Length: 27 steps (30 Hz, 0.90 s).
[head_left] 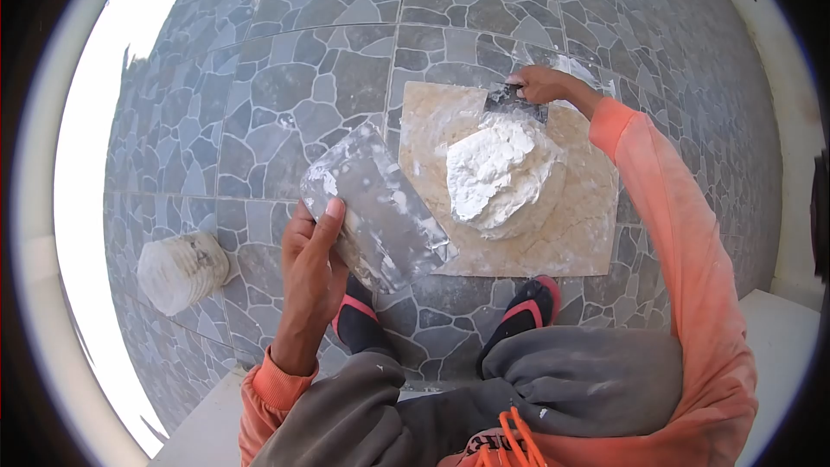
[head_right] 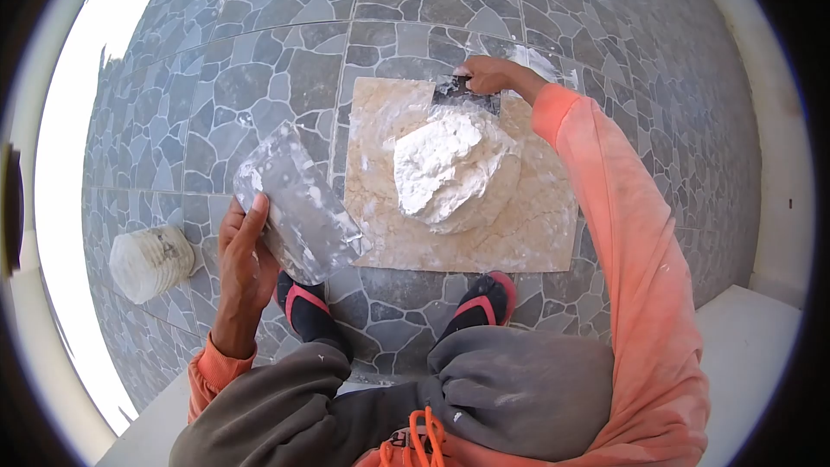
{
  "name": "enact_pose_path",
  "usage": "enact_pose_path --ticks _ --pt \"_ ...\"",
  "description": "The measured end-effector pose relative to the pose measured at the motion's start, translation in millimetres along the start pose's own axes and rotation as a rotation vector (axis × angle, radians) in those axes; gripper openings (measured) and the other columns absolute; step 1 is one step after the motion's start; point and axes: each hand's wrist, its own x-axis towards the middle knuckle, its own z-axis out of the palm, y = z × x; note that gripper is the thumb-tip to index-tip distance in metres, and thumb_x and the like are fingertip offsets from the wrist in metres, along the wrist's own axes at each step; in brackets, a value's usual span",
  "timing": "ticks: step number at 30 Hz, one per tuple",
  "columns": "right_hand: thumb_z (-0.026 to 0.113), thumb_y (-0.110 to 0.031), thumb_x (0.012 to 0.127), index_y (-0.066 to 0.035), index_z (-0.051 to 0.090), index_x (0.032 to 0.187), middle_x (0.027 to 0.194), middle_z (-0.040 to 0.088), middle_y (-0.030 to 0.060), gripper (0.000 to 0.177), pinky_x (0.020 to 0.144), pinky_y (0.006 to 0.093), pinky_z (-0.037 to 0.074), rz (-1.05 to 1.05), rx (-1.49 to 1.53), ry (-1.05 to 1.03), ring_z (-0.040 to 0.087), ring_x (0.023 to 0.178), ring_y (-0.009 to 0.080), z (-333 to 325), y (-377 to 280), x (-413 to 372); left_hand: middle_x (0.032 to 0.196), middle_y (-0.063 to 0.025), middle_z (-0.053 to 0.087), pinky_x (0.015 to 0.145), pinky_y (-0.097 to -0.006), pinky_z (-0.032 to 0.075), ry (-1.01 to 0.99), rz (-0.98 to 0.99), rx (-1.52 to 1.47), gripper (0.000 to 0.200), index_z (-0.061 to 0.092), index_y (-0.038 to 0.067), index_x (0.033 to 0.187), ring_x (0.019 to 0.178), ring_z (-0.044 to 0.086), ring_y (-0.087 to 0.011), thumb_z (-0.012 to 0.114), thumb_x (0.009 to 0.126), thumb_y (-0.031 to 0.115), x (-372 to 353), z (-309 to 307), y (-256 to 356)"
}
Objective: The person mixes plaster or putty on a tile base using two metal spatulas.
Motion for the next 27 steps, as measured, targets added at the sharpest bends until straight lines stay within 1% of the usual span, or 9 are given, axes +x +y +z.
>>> enact_pose_path --ticks 3,10,13,16,19,20,23,25,27 --pt "0.054 -0.004 0.083 0.001 0.059 0.099 0.085 0.063 0.0194 0.017 0.073 0.0404 0.044 -0.111 -0.023 -0.131 0.059 0.081 0.0330 -15 -36 -2 0.125 -0.0098 0.060 0.094 -0.0322 0.049 -0.010 -0.019 -0.049 0.038 0.045 0.001 0.134 0.109 0.060 -0.0165 0.054 0.100 0.016 2 7 2" --pt "0.053 0.001 0.081 -0.002 0.061 0.098 0.086 0.064 0.0196 0.019 0.072 0.0450 0.045 -0.105 -0.116 -0.039 0.062 0.083 0.0373 6 -71 -63 0.126 -0.0092 0.060 0.095 -0.0321 0.048 -0.047 -0.016 -0.026 0.039 0.045 0.002 0.134 0.111 0.060 -0.0152 0.055 0.100 0.018 7 10 3" --pt "0.060 0.002 0.076 -0.007 0.062 0.100 0.090 0.064 0.0114 0.026 0.075 0.0450 0.050 -0.155 -0.325 0.038 0.063 0.089 0.0327 37 -87 -103 0.125 -0.0091 0.060 0.095 -0.0320 0.049 -0.062 -0.010 -0.015 0.039 0.045 0.002 0.134 0.110 0.060 -0.0150 0.054 0.100 0.018 9 13 0" --pt "0.061 0.001 0.073 -0.009 0.062 0.100 0.088 0.062 0.0083 0.029 0.075 0.0426 0.051 -0.241 -0.457 0.060 0.062 0.087 0.0296 51 -102 -134 0.124 -0.0089 0.061 0.094 -0.0318 0.049 -0.076 0.003 -0.016 0.038 0.046 0.002 0.133 0.109 0.061 -0.0148 0.054 0.100 0.018 10 21 1" --pt "0.062 0.001 0.072 -0.010 0.062 0.099 0.086 0.061 0.0083 0.029 0.075 0.0413 0.050 -0.202 -0.483 0.082 0.062 0.085 0.0292 40 -115 -148 0.123 -0.0087 0.062 0.093 -0.0317 0.049 -0.082 0.011 -0.010 0.036 0.047 0.002 0.132 0.107 0.062 -0.0147 0.053 0.101 0.018 10 24 1" --pt "0.063 0.002 0.071 -0.007 0.062 0.103 0.088 0.065 0.0102 0.033 0.074 0.0438 0.053 -0.184 -0.475 0.108 0.065 0.087 0.0314 27 -121 -151 0.122 -0.0086 0.062 0.093 -0.0316 0.050 -0.084 0.013 -0.012 0.036 0.048 0.002 0.132 0.107 0.062 -0.0147 0.053 0.101 0.017 10 24 1" --pt "0.059 0.000 0.080 -0.005 0.063 0.109 0.091 0.067 0.0176 0.030 0.080 0.0461 0.049 0.018 -0.187 0.195 0.064 0.091 0.0362 -5 -115 -147 0.122 -0.0084 0.062 0.093 -0.0316 0.049 -0.089 0.014 -0.017 0.035 0.048 0.002 0.132 0.107 0.062 -0.0145 0.053 0.101 0.017 12 17 -1" --pt "0.055 -0.002 0.085 -0.002 0.062 0.114 0.097 0.067 0.0227 0.030 0.083 0.0459 0.048 0.085 -0.118 0.295 0.063 0.096 0.0399 -23 -99 -133 0.123 -0.0081 0.062 0.094 -0.0316 0.049 -0.081 0.015 -0.022 0.035 0.048 0.002 0.132 0.108 0.062 -0.0145 0.053 0.101 0.017 12 15 0" --pt "0.054 -0.007 0.088 0.001 0.060 0.118 0.102 0.067 0.0236 0.032 0.087 0.0421 0.048 0.161 0.034 0.376 0.063 0.096 0.0390 -24 -58 -111 0.123 -0.0079 0.062 0.095 -0.0317 0.048 -0.059 0.022 -0.026 0.035 0.048 0.002 0.132 0.108 0.061 -0.0145 0.053 0.101 0.016 13 16 0"
